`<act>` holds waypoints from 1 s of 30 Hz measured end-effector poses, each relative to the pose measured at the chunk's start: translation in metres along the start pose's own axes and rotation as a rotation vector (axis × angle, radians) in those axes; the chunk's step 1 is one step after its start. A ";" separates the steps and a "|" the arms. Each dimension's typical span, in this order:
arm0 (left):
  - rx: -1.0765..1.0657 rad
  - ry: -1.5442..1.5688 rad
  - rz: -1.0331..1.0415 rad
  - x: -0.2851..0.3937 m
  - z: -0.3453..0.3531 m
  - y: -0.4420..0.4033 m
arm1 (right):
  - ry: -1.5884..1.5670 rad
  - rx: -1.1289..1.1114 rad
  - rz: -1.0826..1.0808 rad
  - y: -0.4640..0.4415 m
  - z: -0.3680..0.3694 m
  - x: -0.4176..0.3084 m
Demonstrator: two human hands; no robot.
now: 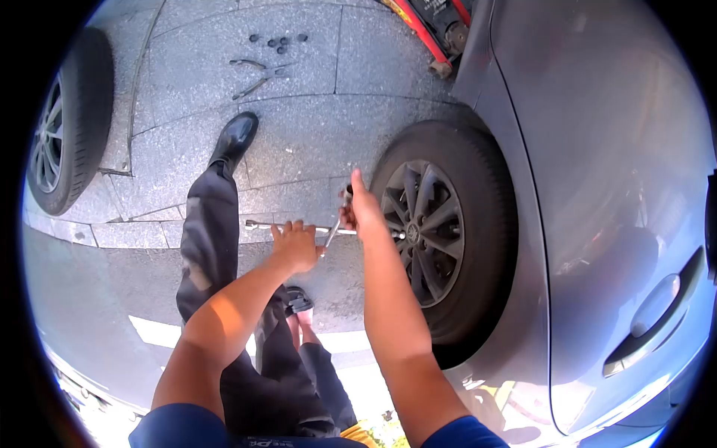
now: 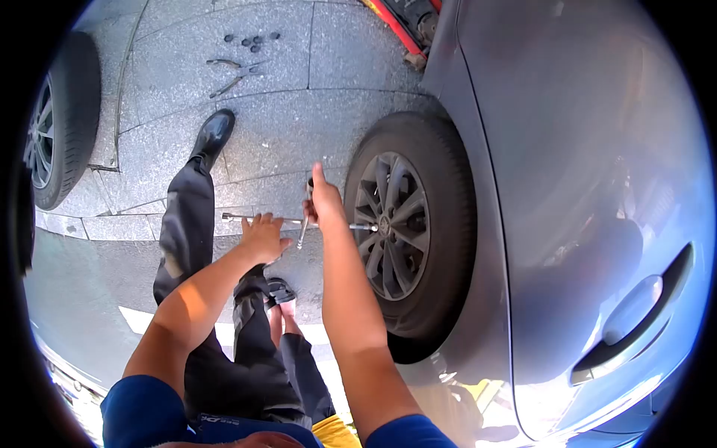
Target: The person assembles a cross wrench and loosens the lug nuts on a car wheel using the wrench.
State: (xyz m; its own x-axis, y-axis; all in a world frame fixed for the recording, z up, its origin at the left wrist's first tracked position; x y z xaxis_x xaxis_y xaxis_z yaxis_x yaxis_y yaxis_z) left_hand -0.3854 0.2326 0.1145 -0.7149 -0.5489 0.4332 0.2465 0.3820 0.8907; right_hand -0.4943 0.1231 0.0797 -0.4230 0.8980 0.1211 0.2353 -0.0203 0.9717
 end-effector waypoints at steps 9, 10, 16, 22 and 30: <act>0.013 -0.189 0.028 0.003 0.034 -0.051 | -0.108 0.133 -0.227 0.029 0.005 0.012; 0.001 -0.210 0.010 0.001 0.041 -0.052 | -0.147 0.141 -0.279 0.037 0.001 0.023; -0.005 -0.247 -0.036 -0.011 0.071 -0.053 | -0.333 0.240 -0.459 0.056 -0.004 0.094; 0.004 -0.306 -0.039 -0.014 0.085 -0.058 | -0.613 0.005 -0.384 0.091 -0.009 0.129; 0.053 -0.316 -0.028 -0.021 0.070 -0.064 | -0.392 0.003 -0.479 0.075 0.007 0.104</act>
Point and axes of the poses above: each hand's wrist, its own y-axis away from the middle knuckle, its own z-axis out of the palm, x = y × z, the point moved 6 cm from there along -y, towards the middle knuckle, and after that the axes turned 4 degrees about z, right-handed, at the moved point
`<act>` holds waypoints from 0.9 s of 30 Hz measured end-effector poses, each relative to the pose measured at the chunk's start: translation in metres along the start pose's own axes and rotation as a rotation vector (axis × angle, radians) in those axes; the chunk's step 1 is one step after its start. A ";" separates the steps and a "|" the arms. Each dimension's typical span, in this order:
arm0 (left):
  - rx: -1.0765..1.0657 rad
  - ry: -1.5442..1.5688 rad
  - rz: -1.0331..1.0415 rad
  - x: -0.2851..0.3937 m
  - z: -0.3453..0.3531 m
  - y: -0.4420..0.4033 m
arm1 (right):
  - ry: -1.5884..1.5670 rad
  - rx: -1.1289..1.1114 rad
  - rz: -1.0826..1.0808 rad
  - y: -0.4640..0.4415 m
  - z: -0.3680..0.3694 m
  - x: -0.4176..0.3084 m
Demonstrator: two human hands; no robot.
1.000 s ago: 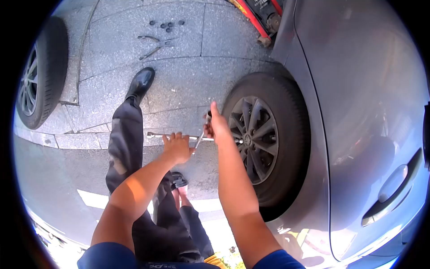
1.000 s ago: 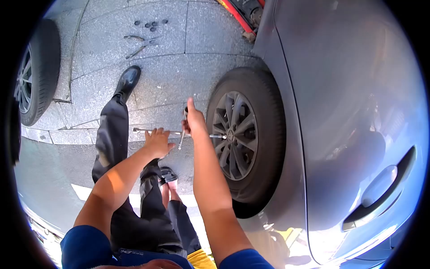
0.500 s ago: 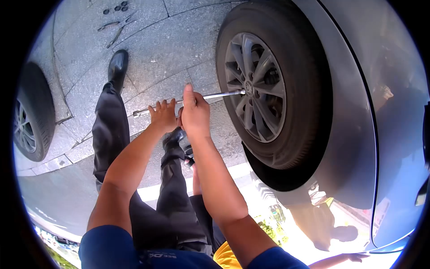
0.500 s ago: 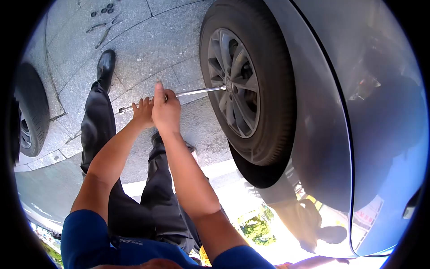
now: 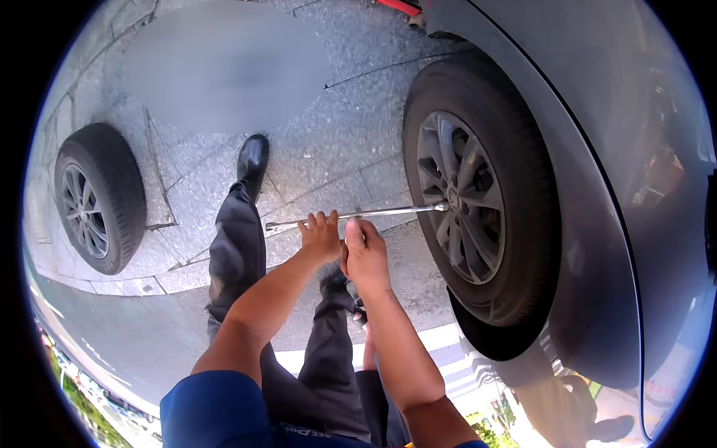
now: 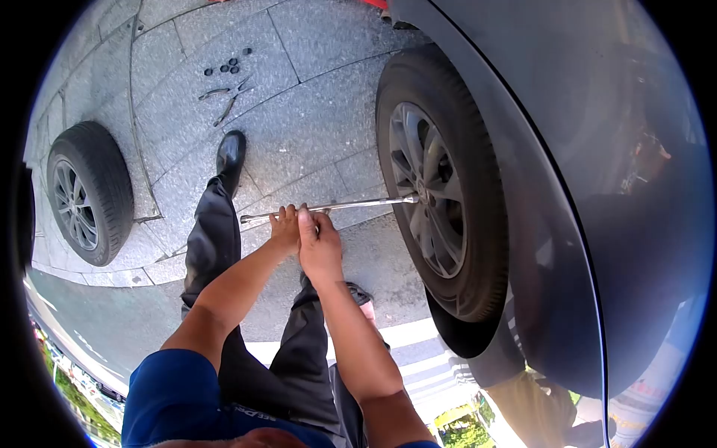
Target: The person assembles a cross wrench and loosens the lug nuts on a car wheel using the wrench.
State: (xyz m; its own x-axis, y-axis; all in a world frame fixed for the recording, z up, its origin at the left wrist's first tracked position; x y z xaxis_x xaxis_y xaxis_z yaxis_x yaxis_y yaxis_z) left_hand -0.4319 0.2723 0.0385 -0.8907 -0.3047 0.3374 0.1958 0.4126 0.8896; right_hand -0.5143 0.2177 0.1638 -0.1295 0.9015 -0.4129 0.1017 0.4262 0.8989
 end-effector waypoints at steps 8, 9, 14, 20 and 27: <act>0.044 0.051 0.073 -0.025 -0.021 -0.005 | -0.066 -0.197 -0.069 0.075 0.012 0.027; -0.007 0.105 0.096 -0.023 -0.019 -0.003 | -0.066 -0.192 -0.056 0.079 0.003 0.028; -0.172 0.147 0.101 -0.023 0.000 -0.002 | -0.275 -0.186 0.053 0.089 -0.038 0.053; -0.241 -0.020 0.088 -0.023 0.035 0.000 | -0.258 0.064 0.266 0.078 -0.080 0.107; -0.103 -0.124 0.074 -0.010 0.024 0.007 | -0.198 0.051 0.325 0.081 -0.086 0.145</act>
Point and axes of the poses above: each hand's wrist, its own y-axis away from the middle knuckle, its own z-axis out of the palm, x = y × z, the point moved 6 cm from there along -y, towards the middle knuckle, and after that the axes turned 4 degrees about z, right-handed, at the moved point
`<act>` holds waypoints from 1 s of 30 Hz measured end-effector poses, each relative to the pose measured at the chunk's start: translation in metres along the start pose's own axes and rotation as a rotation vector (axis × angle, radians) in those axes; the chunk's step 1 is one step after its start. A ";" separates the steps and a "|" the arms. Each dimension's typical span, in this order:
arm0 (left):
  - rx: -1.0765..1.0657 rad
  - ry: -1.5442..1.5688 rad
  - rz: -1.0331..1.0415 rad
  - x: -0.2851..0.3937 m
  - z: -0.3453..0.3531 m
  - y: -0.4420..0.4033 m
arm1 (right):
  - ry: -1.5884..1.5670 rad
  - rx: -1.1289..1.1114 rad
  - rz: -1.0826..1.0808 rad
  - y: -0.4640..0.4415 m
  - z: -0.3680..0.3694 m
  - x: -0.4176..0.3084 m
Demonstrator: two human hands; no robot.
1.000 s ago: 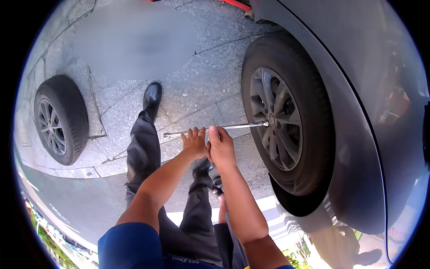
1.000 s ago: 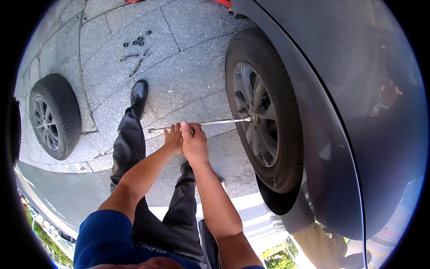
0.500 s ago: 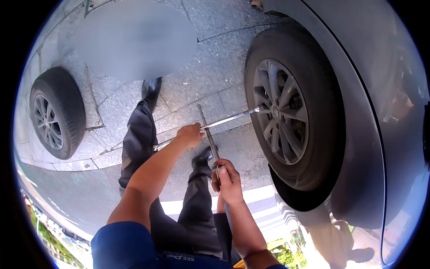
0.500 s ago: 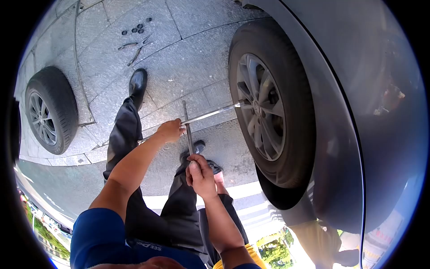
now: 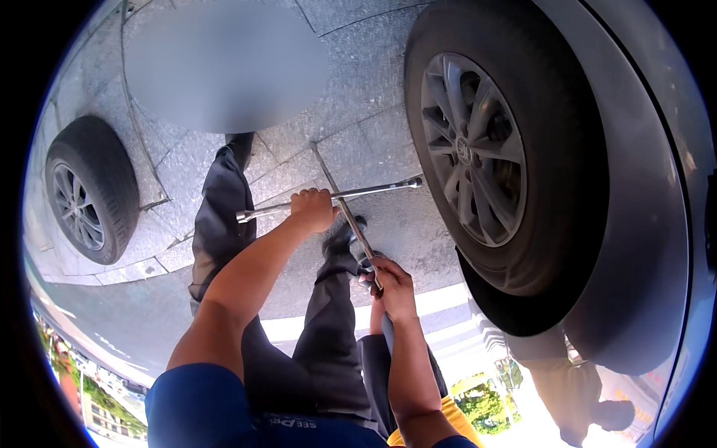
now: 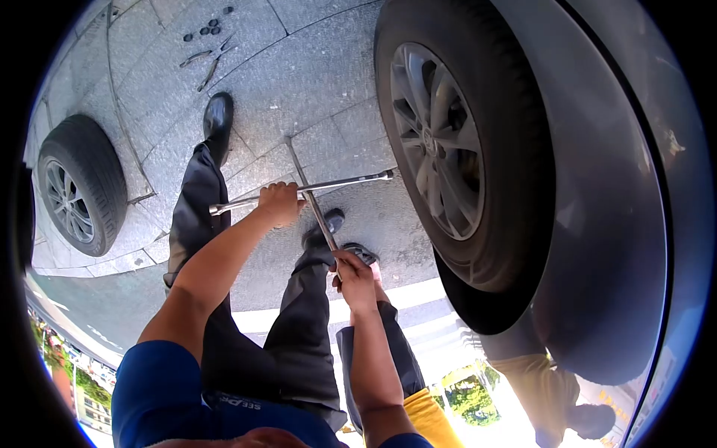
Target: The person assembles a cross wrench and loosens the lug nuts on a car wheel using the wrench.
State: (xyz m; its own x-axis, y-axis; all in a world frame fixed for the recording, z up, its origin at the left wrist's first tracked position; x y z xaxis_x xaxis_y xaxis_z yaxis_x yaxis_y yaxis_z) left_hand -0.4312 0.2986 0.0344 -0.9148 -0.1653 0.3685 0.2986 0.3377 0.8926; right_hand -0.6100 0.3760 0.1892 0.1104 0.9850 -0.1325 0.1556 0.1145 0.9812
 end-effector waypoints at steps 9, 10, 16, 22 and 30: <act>0.128 -0.089 0.064 0.000 -0.033 -0.004 | 0.136 0.038 -0.004 0.002 0.050 -0.013; 0.131 -0.088 0.062 -0.001 -0.034 -0.005 | 0.138 0.036 -0.006 0.002 0.057 -0.011; 0.159 -0.082 0.104 -0.006 -0.040 -0.004 | 0.349 0.130 -0.266 0.003 0.104 -0.029; 0.081 0.055 0.142 -0.013 -0.078 0.007 | 0.504 0.219 -0.278 0.020 0.142 -0.067; -0.020 -0.058 0.157 -0.029 -0.118 0.025 | 0.491 0.264 -0.108 0.022 0.126 -0.051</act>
Point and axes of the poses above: each hand's wrist, its own y-axis away from the middle knuckle, its own z-axis out of the palm, x = y × z, the point moved 6 cm from there along -y, towards the middle knuckle, and after that the axes turned 4 degrees about z, right-handed, at the moved point
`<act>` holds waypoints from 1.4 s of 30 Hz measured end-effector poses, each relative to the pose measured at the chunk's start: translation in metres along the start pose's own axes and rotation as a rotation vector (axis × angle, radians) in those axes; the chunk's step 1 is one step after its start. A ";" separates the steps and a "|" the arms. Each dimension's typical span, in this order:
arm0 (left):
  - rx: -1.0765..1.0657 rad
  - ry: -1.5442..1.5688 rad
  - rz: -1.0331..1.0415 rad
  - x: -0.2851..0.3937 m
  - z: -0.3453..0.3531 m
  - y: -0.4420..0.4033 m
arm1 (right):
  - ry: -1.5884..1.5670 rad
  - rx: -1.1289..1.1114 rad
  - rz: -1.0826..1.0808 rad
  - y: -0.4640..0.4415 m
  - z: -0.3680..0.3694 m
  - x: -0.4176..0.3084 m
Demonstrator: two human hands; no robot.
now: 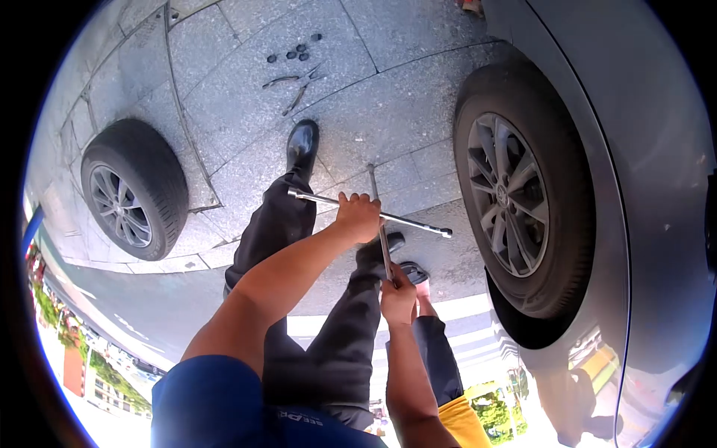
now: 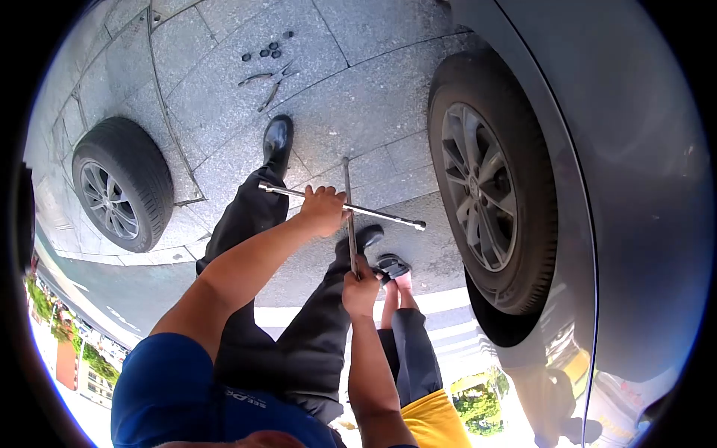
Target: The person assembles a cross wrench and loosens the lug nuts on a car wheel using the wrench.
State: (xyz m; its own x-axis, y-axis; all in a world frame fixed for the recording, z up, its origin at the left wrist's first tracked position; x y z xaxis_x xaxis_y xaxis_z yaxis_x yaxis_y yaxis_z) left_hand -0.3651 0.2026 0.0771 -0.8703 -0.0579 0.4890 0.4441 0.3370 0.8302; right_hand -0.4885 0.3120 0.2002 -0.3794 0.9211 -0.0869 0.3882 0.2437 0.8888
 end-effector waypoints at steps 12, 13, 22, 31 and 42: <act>0.100 -0.120 0.122 0.004 0.050 0.027 | -0.137 0.109 -0.115 -0.021 -0.007 -0.023; 0.132 -0.141 0.134 0.004 0.056 0.035 | -0.101 0.114 -0.084 -0.021 -0.012 -0.021; -0.403 -0.400 0.191 -0.038 0.172 0.187 | 0.843 0.430 -0.822 -0.027 -0.009 -0.069; -1.254 0.009 0.422 -0.113 0.256 0.431 | 0.382 0.354 -0.670 -0.038 -0.017 -0.012; -1.640 0.975 0.081 -0.088 0.212 0.550 | -0.343 0.235 -0.194 -0.031 -0.008 0.005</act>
State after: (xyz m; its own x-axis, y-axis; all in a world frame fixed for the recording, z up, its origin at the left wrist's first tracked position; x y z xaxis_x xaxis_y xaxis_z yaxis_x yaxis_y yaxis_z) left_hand -0.0894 0.5920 0.4337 -0.6948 -0.7192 0.0075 0.7162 -0.6928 -0.0838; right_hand -0.5094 0.3066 0.1755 -0.1792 0.8893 -0.4207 0.5327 0.4472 0.7185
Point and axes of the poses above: each hand's wrist, its own y-axis away from the middle knuckle, its own z-axis out of the palm, x = y × z, the point moved 6 cm from there along -y, towards the middle knuckle, and after that the axes turned 4 degrees about z, right-handed, at the moved point
